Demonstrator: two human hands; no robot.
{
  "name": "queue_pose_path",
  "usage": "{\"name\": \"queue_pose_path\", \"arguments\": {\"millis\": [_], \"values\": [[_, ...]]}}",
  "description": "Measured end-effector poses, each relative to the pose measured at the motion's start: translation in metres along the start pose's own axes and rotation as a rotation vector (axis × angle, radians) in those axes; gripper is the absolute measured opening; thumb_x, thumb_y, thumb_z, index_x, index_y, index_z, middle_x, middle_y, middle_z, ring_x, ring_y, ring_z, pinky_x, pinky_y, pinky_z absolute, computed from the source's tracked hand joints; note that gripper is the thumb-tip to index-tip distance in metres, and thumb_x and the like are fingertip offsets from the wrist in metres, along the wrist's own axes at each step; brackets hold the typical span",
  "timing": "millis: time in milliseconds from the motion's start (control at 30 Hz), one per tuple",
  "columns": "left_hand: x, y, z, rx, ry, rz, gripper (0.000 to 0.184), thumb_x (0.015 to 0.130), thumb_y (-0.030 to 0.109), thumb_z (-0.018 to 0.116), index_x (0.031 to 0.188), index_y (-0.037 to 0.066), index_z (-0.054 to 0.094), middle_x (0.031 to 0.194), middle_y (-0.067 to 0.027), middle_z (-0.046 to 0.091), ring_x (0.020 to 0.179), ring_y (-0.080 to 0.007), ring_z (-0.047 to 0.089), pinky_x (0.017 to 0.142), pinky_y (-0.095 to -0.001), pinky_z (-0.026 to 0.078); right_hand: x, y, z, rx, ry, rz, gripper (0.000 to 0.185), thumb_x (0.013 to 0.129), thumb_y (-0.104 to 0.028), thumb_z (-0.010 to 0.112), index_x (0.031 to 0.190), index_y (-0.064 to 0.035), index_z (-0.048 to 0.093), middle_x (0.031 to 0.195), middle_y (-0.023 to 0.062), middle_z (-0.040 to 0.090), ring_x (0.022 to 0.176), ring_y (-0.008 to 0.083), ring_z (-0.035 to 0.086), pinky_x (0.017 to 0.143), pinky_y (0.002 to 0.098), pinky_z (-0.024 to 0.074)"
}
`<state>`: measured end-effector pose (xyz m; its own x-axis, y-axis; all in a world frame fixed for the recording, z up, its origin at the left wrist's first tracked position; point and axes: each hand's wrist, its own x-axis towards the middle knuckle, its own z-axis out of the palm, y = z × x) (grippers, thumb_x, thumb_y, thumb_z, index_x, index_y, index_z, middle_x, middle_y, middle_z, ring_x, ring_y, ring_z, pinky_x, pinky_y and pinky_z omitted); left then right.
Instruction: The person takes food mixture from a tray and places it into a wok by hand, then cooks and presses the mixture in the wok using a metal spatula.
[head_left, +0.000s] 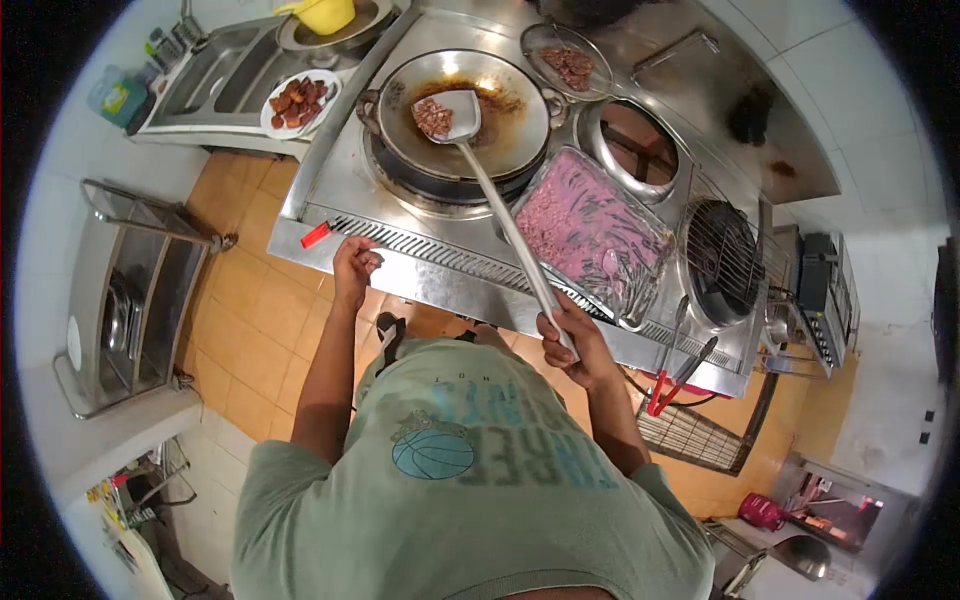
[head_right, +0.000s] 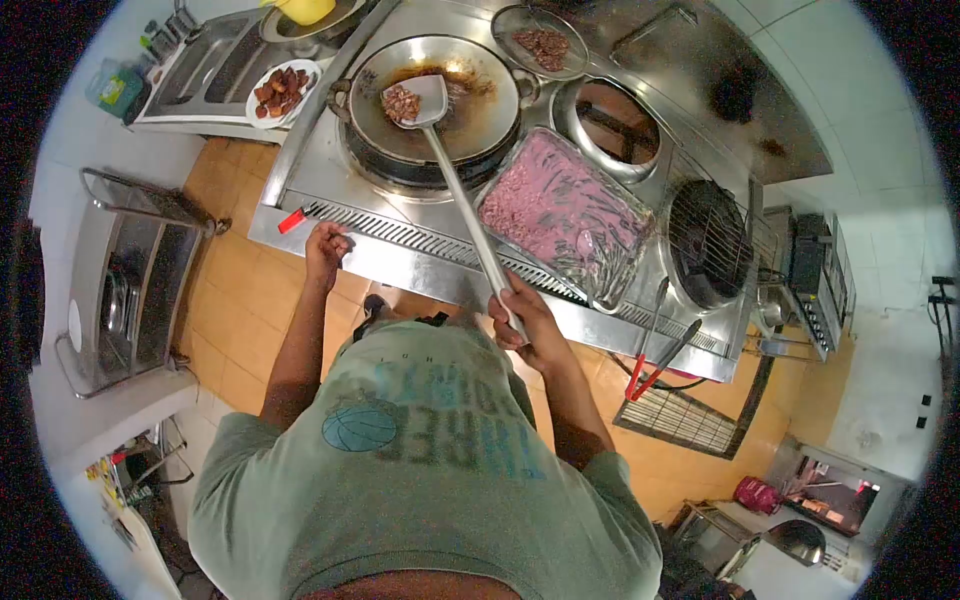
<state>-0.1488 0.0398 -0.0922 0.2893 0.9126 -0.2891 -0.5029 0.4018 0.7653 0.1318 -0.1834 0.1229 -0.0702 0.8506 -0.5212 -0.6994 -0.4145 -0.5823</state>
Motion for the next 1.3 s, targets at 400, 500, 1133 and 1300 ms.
{"name": "queue_pose_path", "arguments": {"millis": [400,500,1133,1300], "values": [[0.0,-0.006,-0.005,0.002,0.024,0.088,0.019,0.089,0.025,0.046,0.092,0.007,0.053,0.086,-0.0053,0.059,0.064,-0.0124,0.053,0.057,-0.0227,0.043,0.006,-0.133,-0.055,-0.165,0.15,-0.318,0.039,0.092,-0.017,0.046,0.13,-0.0116,0.037,0.069,-0.0005,0.043,0.042,0.0041,0.034,0.038,0.0183,0.0281],[-0.004,-0.006,-0.003,-0.013,0.041,0.11,0.019,0.09,0.025,0.046,0.093,0.008,0.053,0.087,-0.0052,0.059,0.065,-0.0123,0.053,0.059,-0.0225,0.043,0.016,-0.154,-0.066,-0.144,0.209,-0.371,0.036,0.092,-0.015,0.047,0.127,-0.0116,0.038,0.07,-0.0011,0.041,0.043,0.0023,0.032,0.037,0.0159,0.025],[0.002,-0.004,-0.004,-0.025,0.063,0.064,0.021,0.091,0.029,0.046,0.095,0.009,0.053,0.09,-0.0058,0.057,0.067,-0.0125,0.052,0.06,-0.0235,0.042,0.089,-0.157,-0.093,-0.395,0.357,-0.491,0.027,0.09,-0.011,0.045,0.117,-0.0116,0.045,0.065,-0.0009,0.044,0.045,0.0076,0.039,0.042,0.0233,0.0352],[0.002,-0.002,-0.005,-0.003,0.047,0.055,0.023,0.091,0.03,0.046,0.095,0.008,0.053,0.09,-0.006,0.057,0.067,-0.0126,0.052,0.06,-0.0239,0.043,0.104,-0.138,-0.088,-0.671,0.424,-0.621,0.042,0.089,-0.007,0.041,0.13,-0.0095,0.04,0.064,-0.0019,0.043,0.043,0.0072,0.041,0.04,0.0233,0.0379]]}}
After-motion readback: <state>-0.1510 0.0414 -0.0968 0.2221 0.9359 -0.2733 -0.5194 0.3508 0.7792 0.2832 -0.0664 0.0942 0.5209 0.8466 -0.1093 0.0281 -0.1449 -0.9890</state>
